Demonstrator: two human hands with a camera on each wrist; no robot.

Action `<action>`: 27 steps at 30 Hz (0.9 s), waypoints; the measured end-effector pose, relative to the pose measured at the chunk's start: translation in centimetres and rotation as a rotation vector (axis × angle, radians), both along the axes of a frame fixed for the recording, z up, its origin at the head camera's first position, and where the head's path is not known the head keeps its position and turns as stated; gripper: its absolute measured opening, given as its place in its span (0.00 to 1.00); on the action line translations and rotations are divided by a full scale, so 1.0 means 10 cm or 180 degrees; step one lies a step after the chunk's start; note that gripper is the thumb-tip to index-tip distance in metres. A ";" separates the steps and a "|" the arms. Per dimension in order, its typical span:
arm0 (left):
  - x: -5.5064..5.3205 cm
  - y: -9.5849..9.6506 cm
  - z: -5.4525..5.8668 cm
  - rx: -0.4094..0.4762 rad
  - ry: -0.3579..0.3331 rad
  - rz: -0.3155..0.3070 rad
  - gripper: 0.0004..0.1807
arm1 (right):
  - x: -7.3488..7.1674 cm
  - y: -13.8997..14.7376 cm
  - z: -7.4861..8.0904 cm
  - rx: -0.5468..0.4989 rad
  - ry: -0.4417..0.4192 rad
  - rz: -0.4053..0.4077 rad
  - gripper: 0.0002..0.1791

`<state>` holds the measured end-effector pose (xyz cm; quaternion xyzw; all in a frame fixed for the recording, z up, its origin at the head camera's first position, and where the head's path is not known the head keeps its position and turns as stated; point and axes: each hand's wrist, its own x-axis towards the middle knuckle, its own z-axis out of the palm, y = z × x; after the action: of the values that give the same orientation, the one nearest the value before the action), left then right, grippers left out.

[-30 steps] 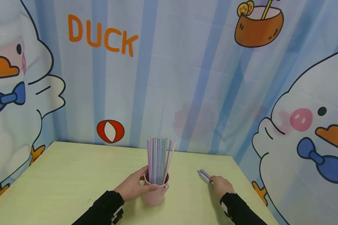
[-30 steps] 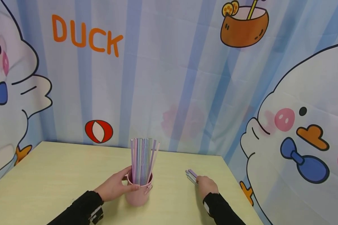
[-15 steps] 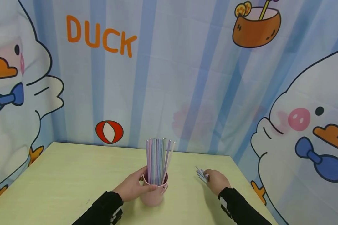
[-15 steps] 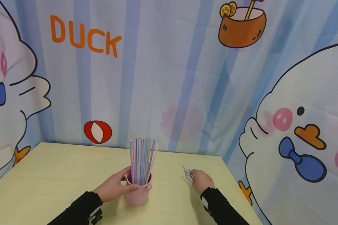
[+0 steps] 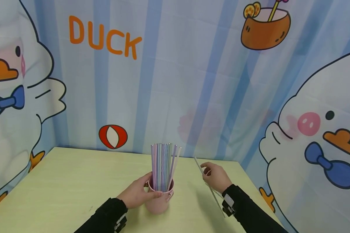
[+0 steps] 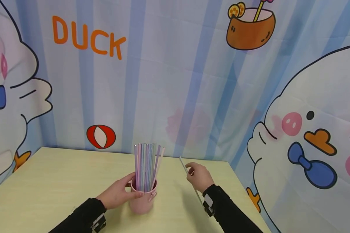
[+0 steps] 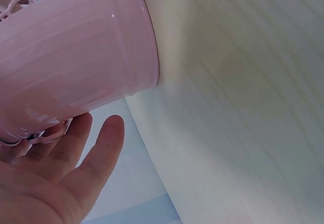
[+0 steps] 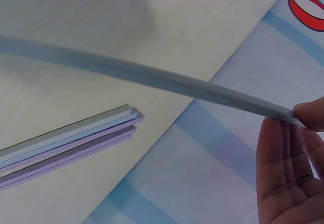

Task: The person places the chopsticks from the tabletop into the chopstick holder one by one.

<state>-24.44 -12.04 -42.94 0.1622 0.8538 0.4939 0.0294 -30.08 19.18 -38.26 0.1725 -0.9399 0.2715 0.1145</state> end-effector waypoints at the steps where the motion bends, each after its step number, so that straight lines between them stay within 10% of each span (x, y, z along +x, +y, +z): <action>1: 0.00 0.00 0.00 -0.0003 -0.0001 -0.0002 0.51 | -0.01 -0.01 0.02 -0.0085 -0.0008 0.0016 0.17; 15: 0.00 0.01 0.01 -0.0022 -0.0033 0.0031 0.51 | 0.03 -0.27 0.64 -0.1312 -0.0168 0.0274 0.20; 27: 0.02 0.02 0.02 -0.0003 -0.0066 0.0052 0.50 | 0.07 -0.56 0.94 -0.2129 0.0206 0.0452 0.20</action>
<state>-24.27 -11.89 -42.71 0.1501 0.8549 0.4954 0.0343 -29.42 13.59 -28.83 0.1990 -0.7804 0.5663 0.1752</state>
